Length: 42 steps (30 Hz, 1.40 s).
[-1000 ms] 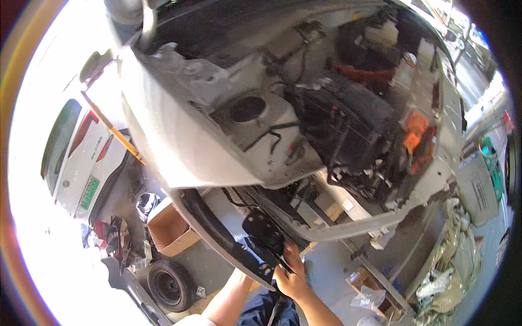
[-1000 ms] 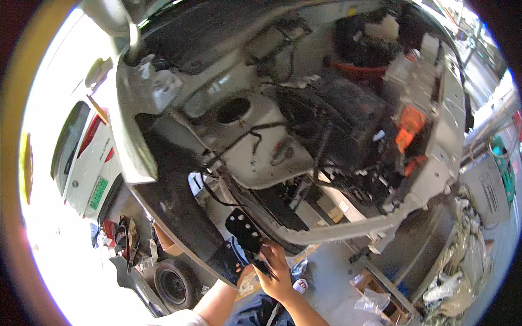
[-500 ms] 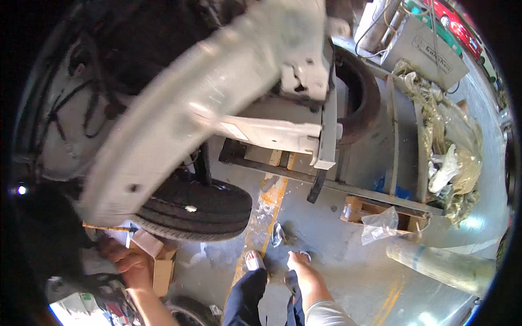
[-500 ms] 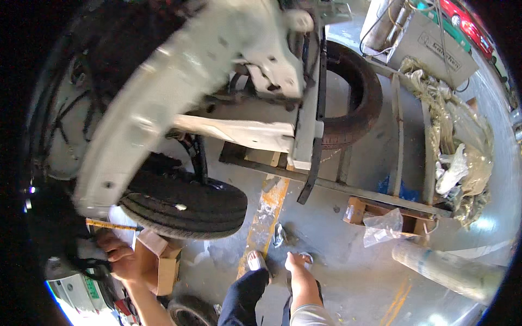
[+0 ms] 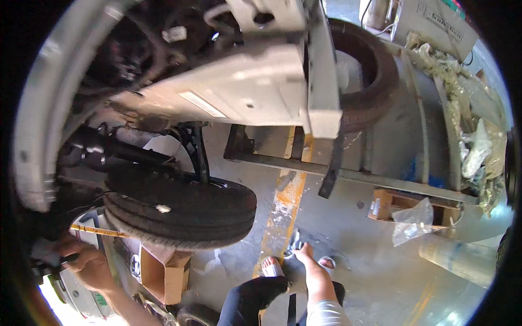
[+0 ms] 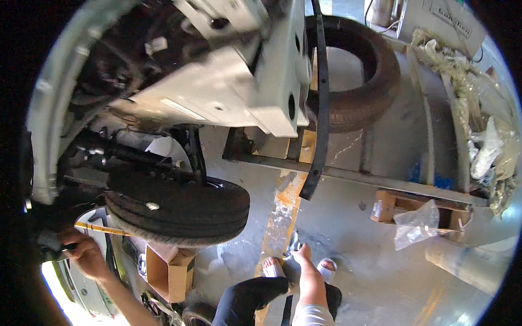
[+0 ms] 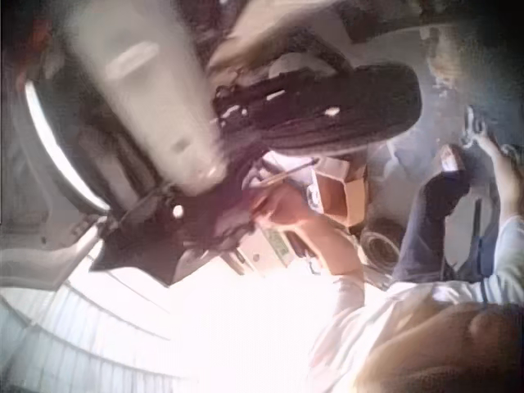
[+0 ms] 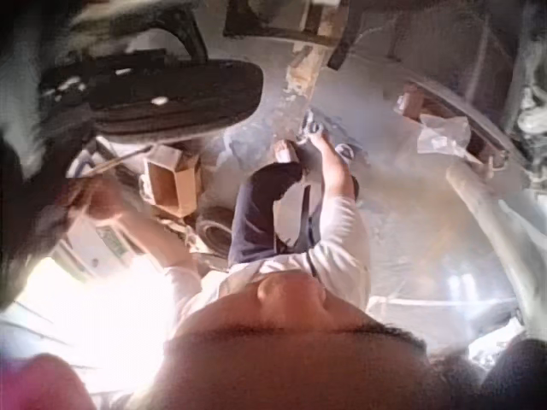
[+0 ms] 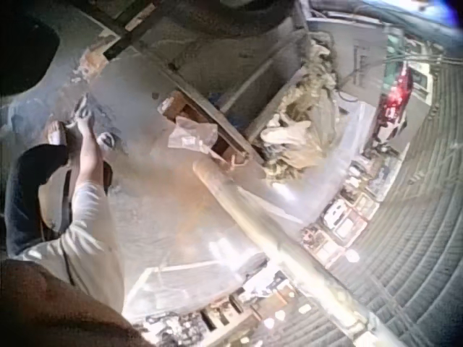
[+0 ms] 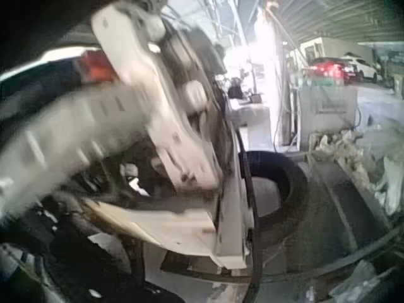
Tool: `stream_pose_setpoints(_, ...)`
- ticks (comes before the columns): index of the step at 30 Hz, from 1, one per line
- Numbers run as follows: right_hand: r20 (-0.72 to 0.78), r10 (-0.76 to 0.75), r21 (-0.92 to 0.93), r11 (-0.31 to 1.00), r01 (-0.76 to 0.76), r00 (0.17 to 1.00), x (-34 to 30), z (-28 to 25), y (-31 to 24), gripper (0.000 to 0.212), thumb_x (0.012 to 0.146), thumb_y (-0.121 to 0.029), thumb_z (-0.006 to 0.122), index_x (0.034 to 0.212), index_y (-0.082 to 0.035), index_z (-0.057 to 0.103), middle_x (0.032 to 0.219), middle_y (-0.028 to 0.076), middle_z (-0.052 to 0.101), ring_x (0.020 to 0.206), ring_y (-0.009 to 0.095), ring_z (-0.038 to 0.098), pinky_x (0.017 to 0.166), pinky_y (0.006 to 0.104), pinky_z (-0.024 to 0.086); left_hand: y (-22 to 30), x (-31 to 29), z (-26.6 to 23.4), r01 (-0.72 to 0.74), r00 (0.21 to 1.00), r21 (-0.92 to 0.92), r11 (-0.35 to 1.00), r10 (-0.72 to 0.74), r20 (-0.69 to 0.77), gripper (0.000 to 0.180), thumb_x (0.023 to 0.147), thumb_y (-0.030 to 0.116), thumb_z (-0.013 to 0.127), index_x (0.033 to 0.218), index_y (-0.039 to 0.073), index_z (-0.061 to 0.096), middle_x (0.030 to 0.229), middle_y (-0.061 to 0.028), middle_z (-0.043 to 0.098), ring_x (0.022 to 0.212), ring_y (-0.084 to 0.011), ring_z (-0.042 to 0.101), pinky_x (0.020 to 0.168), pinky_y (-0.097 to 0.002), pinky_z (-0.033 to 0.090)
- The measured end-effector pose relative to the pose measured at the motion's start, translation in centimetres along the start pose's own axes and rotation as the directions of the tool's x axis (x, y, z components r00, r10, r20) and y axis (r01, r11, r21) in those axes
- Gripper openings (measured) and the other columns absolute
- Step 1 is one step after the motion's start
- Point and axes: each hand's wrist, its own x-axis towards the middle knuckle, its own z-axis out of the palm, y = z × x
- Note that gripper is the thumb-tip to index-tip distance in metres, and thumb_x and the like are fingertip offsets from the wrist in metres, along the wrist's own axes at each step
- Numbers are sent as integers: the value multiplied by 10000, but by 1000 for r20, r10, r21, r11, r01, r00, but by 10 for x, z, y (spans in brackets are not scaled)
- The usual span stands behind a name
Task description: The person unpacks a plastic trim piece from a cardboard box and attempts to fit it onto the front fender area of a white car. They repeatedly align, insert, and remove the trim piece while checking fitment against the fender and wheel arch.
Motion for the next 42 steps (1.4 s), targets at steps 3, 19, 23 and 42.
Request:
stream_pose_setpoints(3, 272, -74, 422, 905, -49, 960, -65, -93, -39, 388, 719, -219, 788, 984, -6, 602, 977, 104, 660, 849, 224, 652, 748, 348, 545, 0, 2, 0, 58, 988, -70, 996, -68, -142, 449, 738, -100, 618, 1128, 101, 520, 1007, 6, 592, 932, -156, 592, 620, -246, 466)
stream_pose_setpoints(19, 422, -660, 866, 496, -61, 622, -389, -396, -348, 688, 783, -249, 740, 1301, 0, 364, 1043, 137, 562, 906, 241, 576, 737, 355, 508, -21, -16, -4, 262, 890, 141, 955, -182, -419, 465, 673, 294, 801, 1045, 107, 595, 933, -29, 592, 887, -201, 539, 793, -350, 400)
stream_pose_setpoints(23, 680, -639, 729, 638, -246, 359, -402, -403, -408, 682, 789, -256, 722, 1295, 14, 354, 1066, 202, 570, 907, 286, 606, 704, 381, 535, -31, -28, -9, 111, 797, -163, 980, -185, -575, 399, 698, 215, 760, 1049, 89, 617, 887, -9, 615, 784, -164, 539, 734, -314, 398)
stream_pose_setpoints(42, 706, -688, 307, 510, -803, -168, -312, -300, -482, 691, 830, -429, 656, 1394, -127, 393, 1360, 185, 447, 1225, 410, 457, 787, 484, 561, -42, -34, 2, -106, 823, -246, 963, -54, -565, 281, 805, 267, 624, 1031, 100, 621, 865, -13, 612, 741, -167, 517, 694, -316, 389)
